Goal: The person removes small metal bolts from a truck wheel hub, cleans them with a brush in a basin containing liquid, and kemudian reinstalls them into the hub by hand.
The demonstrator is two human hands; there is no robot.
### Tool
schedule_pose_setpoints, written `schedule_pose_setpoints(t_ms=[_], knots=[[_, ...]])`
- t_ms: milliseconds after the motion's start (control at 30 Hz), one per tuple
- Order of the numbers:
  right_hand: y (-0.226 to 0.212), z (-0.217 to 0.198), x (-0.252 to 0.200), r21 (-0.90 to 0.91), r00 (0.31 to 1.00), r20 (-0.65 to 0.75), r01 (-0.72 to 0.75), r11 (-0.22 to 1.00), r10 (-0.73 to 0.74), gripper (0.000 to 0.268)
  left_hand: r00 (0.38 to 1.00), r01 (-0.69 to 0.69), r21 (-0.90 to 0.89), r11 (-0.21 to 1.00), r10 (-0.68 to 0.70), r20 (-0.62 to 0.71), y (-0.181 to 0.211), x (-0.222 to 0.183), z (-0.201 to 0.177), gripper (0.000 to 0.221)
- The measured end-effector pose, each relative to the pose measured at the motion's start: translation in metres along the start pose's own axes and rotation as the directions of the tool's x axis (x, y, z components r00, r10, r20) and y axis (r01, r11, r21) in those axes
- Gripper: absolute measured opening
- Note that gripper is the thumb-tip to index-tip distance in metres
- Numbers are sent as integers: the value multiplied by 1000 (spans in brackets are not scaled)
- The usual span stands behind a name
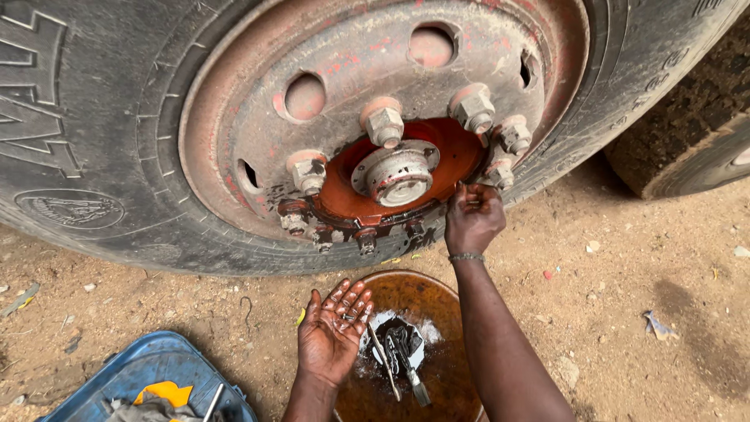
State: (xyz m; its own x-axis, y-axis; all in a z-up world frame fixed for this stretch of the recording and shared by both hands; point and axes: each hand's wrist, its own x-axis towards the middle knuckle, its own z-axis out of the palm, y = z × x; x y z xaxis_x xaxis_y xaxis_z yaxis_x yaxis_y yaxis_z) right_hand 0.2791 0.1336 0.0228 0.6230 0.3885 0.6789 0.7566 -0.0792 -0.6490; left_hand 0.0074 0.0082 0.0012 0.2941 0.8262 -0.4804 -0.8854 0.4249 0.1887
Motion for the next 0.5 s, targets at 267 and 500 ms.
schedule_pose_setpoints(t_ms=[267,500], knots=[[7,5,0,75,999,52,-13,997,9,19,1000,7,-20,1000,-7,6,0,-1,1,67],[-6,-8,2,-22,998,63,11,1000,-10,15,1000,9,-40,999,-8,21,3,-3,2,65]])
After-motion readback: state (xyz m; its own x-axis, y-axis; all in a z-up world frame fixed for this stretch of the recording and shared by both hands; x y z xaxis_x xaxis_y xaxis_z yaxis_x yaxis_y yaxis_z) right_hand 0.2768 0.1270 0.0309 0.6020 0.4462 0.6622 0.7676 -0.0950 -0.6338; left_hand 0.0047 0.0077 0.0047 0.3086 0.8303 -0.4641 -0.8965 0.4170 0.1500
